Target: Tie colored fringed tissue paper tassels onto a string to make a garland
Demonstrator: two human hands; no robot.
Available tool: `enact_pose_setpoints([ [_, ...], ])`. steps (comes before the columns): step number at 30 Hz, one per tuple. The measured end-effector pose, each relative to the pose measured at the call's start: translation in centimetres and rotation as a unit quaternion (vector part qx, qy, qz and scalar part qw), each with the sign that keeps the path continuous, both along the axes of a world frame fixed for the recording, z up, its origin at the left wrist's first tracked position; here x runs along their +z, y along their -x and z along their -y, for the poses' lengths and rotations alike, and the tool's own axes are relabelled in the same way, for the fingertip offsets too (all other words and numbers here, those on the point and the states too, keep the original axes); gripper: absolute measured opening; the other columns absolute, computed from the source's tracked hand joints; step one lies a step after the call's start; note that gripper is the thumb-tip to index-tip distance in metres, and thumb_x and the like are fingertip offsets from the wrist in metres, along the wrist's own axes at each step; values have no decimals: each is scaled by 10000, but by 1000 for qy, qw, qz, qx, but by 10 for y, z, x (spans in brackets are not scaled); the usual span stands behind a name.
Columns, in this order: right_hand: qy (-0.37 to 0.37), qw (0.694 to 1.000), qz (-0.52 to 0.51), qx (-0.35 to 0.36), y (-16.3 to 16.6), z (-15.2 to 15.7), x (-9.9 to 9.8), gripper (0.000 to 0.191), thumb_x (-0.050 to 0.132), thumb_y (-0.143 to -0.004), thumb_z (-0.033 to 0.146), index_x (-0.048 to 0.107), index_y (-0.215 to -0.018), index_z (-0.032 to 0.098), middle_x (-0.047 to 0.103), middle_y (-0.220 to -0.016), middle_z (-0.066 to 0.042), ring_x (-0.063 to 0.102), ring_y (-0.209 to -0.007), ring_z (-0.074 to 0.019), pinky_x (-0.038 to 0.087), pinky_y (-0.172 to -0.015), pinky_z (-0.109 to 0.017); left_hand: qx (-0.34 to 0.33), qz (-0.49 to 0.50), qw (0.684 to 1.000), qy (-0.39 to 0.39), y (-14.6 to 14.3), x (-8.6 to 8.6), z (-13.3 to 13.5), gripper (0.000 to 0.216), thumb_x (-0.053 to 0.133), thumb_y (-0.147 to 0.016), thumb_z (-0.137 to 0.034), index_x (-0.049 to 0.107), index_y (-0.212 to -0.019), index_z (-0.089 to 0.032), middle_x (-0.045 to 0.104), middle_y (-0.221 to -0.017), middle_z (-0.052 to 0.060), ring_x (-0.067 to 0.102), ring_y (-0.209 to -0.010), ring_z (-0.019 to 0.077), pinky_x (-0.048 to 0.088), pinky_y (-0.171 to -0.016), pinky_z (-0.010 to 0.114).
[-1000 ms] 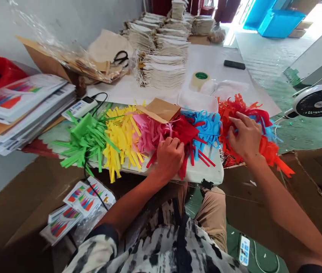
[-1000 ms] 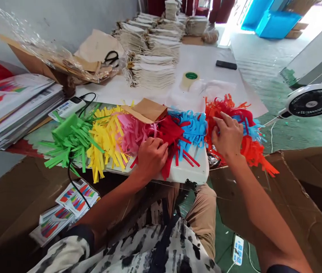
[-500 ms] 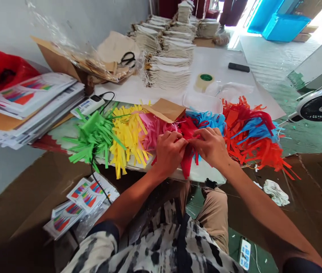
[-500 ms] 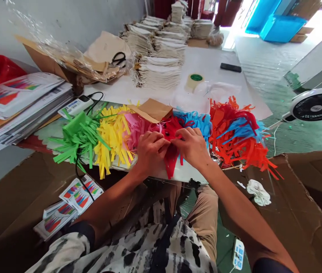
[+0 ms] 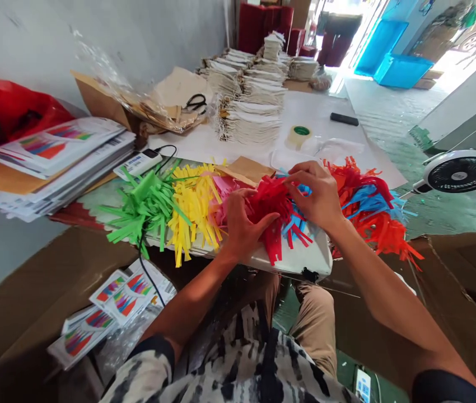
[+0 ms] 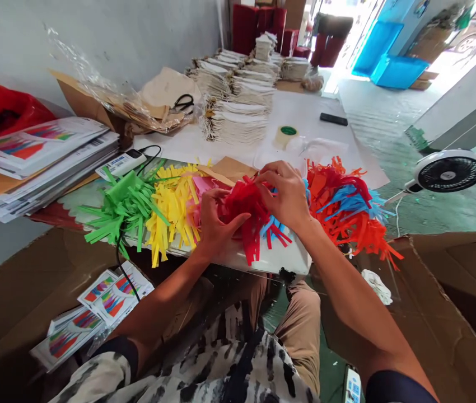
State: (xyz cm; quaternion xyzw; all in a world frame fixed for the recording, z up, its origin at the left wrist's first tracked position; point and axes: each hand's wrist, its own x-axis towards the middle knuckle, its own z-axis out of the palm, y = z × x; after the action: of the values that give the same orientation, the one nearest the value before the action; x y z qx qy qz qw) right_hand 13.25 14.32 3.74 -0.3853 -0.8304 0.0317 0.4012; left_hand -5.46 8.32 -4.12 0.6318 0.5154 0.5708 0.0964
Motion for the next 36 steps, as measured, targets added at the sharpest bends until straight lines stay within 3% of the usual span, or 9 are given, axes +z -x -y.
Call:
enact_pose_setpoints([
  [5, -40, 996, -66, -34, -1, 1, 21, 119, 631, -964, 278, 747, -945, 260, 710, -1156, -63, 657, -1103, -248, 505, -980, -461, 15, -8, 999, -41, 5, 5, 2, 557, 806, -858, -559, 574, -1236, -221, 604, -1206, 91, 581, -1145, 242, 482, -1017, 395],
  [10, -77, 995, -55, -40, -2, -5, 33, 95, 631, -944, 262, 720, -913, 249, 723, -1128, -53, 665, -1100, -256, 499, -999, -474, -5, -61, 996, -61, 1, 20, 4, 410, 768, -901, -536, 686, -1189, -255, 622, -1177, 73, 583, -1150, 241, 465, -1035, 394],
  [16, -165, 983, 7, -84, 2, 25, 57, 93, 593, -957, 231, 681, -945, 260, 713, -1205, -40, 630, -1159, -272, 446, -1029, -503, -12, -54, 992, -117, -15, 58, 10, 444, 801, -878, -526, 705, -1203, -239, 661, -1082, 58, 602, -1042, 219, 479, -963, 379],
  [23, -189, 972, -15, -136, -6, 74, 78, 60, 603, -939, 254, 654, -911, 240, 723, -1138, -61, 639, -1094, -275, 460, -984, -490, -21, 4, 985, -169, -36, 98, 25, 168, 766, -939, -358, 700, -901, -208, 696, -864, 10, 607, -840, 155, 468, -794, 322],
  [27, -189, 972, -43, -132, -17, 106, 90, 72, 605, -942, 269, 649, -893, 238, 741, -1087, -59, 668, -1057, -260, 484, -954, -462, -94, 51, 984, -144, -41, 113, 38, 180, 752, -945, -324, 675, -831, -207, 681, -796, -16, 611, -772, 121, 478, -742, 289],
  [32, -66, 991, -115, -26, -39, 147, 98, 112, 620, -992, 293, 685, -914, 244, 751, -953, -20, 703, -937, -197, 533, -895, -388, -217, 126, 965, -81, -39, 132, 54, 150, 757, -928, -328, 660, -887, -221, 710, -857, -11, 653, -794, 111, 528, -729, 273],
  [34, -26, 987, -156, 9, -49, 159, 99, 134, 619, -1008, 337, 722, -1038, 257, 758, -1077, -35, 704, -1049, -214, 539, -970, -411, -291, 161, 943, -27, -39, 138, 58, 149, 774, -907, -317, 651, -901, -233, 716, -843, -9, 677, -779, 119, 552, -720, 282],
  [36, 11, 985, -165, 54, -59, 167, 97, 284, 613, -1014, 396, 702, -1262, 290, 712, -1317, -54, 651, -1250, -250, 521, -1068, -458, -372, 203, 904, 53, -41, 142, 61, 176, 794, -886, -331, 645, -913, -241, 733, -818, -1, 704, -745, 134, 573, -696, 297],
])
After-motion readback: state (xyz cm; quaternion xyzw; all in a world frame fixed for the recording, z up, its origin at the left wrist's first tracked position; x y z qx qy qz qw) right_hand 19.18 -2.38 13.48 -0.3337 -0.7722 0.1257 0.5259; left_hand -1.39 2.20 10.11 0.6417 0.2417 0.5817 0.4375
